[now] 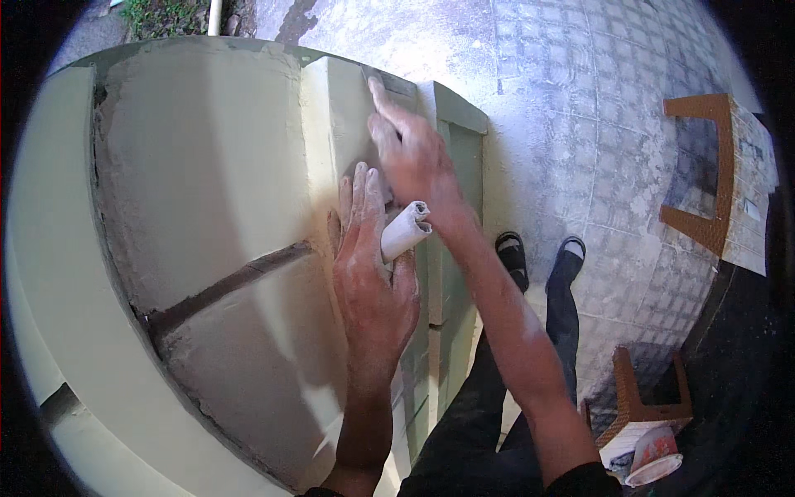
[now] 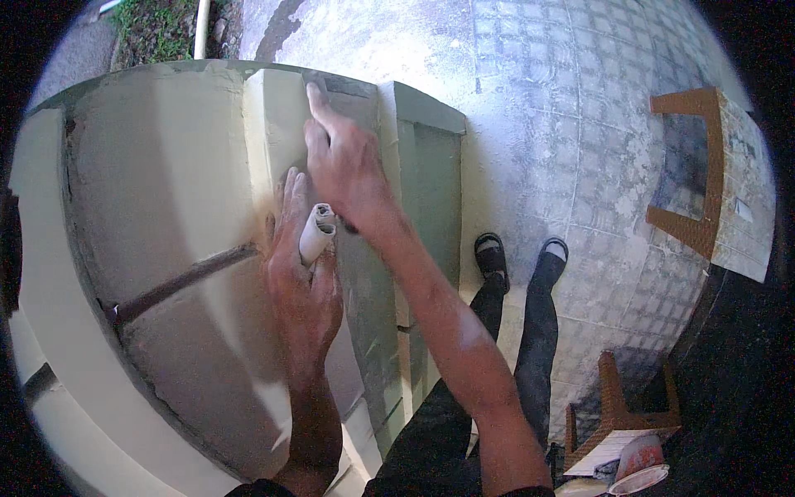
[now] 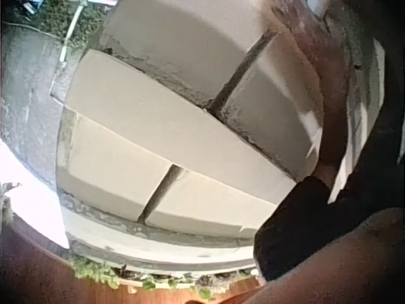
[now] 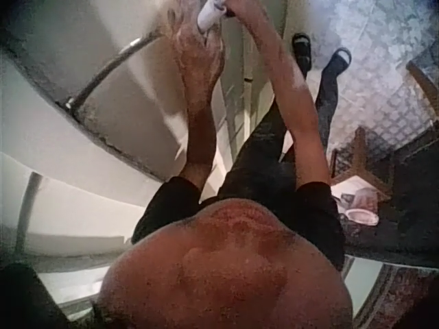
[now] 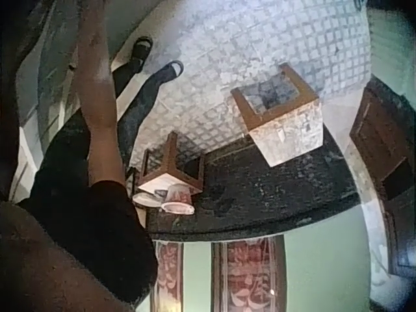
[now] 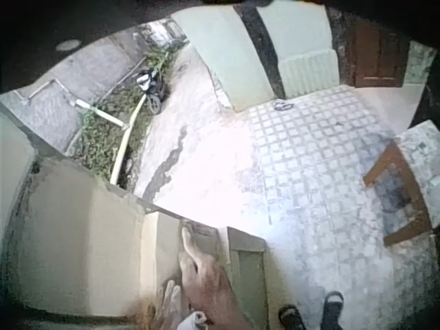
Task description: Patching and smoothing gaps in a decorative concrete wall using a filler material and a scraper tool.
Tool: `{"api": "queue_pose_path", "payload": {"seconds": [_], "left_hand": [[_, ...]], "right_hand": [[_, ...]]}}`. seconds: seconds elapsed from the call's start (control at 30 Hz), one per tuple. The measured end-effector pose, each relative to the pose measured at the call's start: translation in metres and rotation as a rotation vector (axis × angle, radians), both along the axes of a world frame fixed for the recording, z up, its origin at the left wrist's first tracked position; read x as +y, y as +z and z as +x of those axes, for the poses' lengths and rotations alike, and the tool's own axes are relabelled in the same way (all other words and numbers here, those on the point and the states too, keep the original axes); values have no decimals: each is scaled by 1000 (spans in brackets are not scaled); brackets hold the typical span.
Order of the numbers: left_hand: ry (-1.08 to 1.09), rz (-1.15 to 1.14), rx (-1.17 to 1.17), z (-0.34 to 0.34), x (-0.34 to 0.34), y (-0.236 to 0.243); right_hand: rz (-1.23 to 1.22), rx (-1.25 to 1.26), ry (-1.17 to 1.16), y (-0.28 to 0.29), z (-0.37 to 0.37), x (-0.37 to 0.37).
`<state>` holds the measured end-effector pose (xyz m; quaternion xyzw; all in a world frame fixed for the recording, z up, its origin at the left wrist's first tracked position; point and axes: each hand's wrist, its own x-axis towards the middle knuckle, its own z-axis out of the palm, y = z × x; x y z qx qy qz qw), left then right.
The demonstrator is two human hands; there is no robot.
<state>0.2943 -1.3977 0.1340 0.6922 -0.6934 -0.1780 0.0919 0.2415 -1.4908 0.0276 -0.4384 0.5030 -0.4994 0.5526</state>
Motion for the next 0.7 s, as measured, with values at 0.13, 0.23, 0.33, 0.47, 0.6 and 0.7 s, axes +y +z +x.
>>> {"api": "queue_pose_path", "payload": {"seconds": [0.13,0.23,0.33,0.47,0.6,0.7], "left_hand": [[13,-10,51,-3,0,6],[62,-19,71,5,3,12],[91,0,121,3,4,17],[89,0,109,-3,3,26],[214,68,124,-3,1,39],[211,58,66,10,6,33]], "right_hand": [[-75,34,-27,4,-4,-12],[112,-55,75,21,-4,41],[115,-143,96,35,-7,82],[-43,-164,92,60,-9,99],[-45,-93,236,65,-6,100],[-120,-1,204,65,-1,100]]}}
